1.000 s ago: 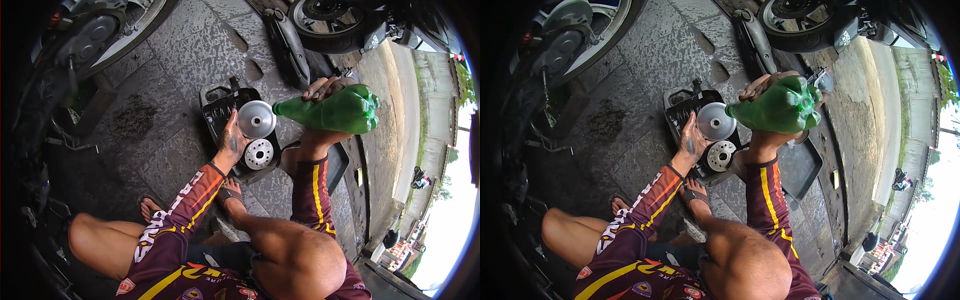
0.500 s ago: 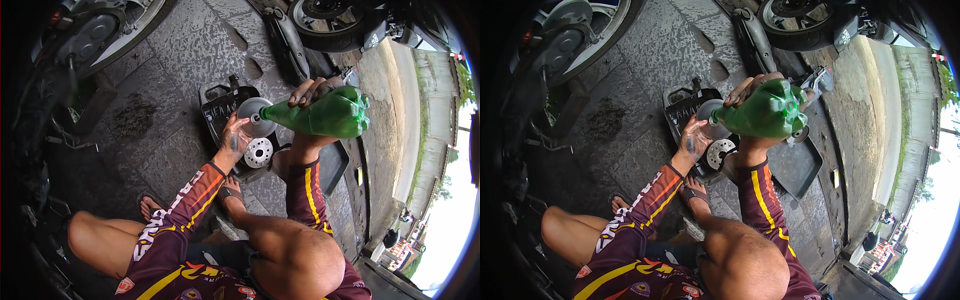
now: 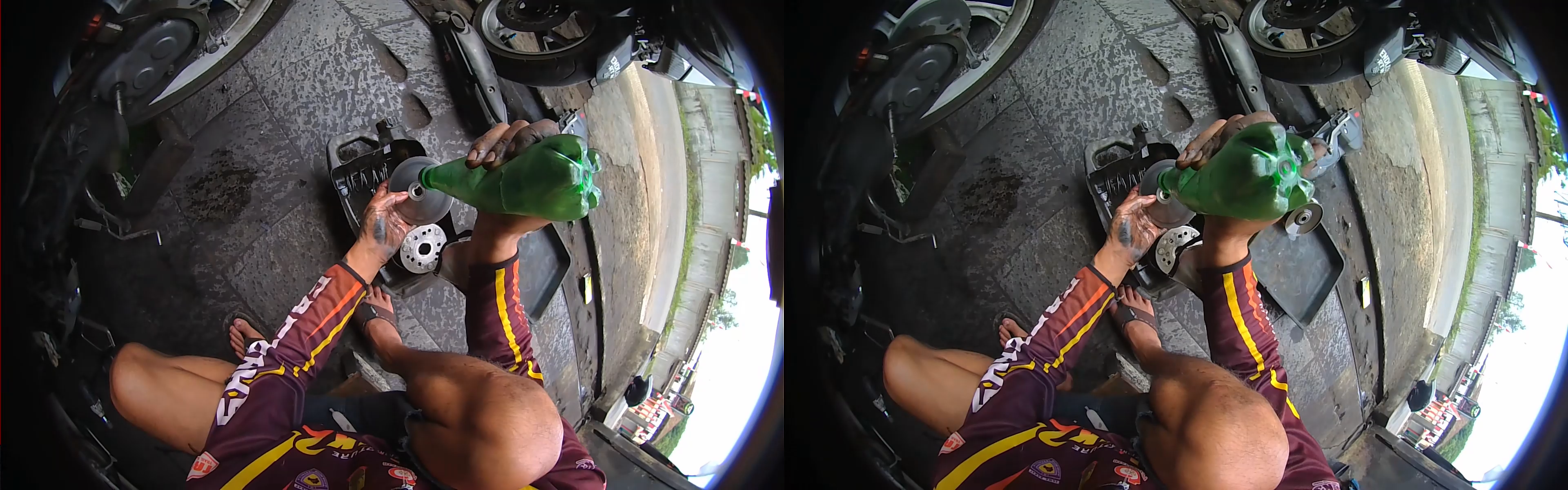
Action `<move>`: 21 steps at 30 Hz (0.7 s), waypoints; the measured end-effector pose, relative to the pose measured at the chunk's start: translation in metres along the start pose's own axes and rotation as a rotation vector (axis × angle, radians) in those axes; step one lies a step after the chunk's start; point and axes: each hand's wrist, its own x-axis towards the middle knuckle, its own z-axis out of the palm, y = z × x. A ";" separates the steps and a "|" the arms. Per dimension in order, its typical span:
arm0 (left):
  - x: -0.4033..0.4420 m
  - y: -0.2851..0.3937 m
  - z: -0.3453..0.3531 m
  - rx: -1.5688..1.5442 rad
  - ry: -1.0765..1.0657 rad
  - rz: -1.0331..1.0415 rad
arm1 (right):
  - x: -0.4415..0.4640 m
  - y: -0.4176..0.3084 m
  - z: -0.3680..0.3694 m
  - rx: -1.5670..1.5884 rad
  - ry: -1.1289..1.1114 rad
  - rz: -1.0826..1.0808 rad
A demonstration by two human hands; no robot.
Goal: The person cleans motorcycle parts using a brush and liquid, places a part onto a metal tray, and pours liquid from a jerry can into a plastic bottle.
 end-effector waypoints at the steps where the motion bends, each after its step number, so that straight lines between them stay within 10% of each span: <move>1: 0.001 -0.002 -0.002 0.031 0.041 0.025 | 0.001 0.001 0.000 0.001 0.000 0.000; 14: 0.005 0.002 0.006 0.071 0.084 0.125 | 0.001 -0.015 -0.008 -0.220 -0.044 -0.142; 21: 0.004 0.008 -0.002 -0.109 -0.146 -0.215 | 0.007 -0.017 0.014 -0.067 -0.127 -0.195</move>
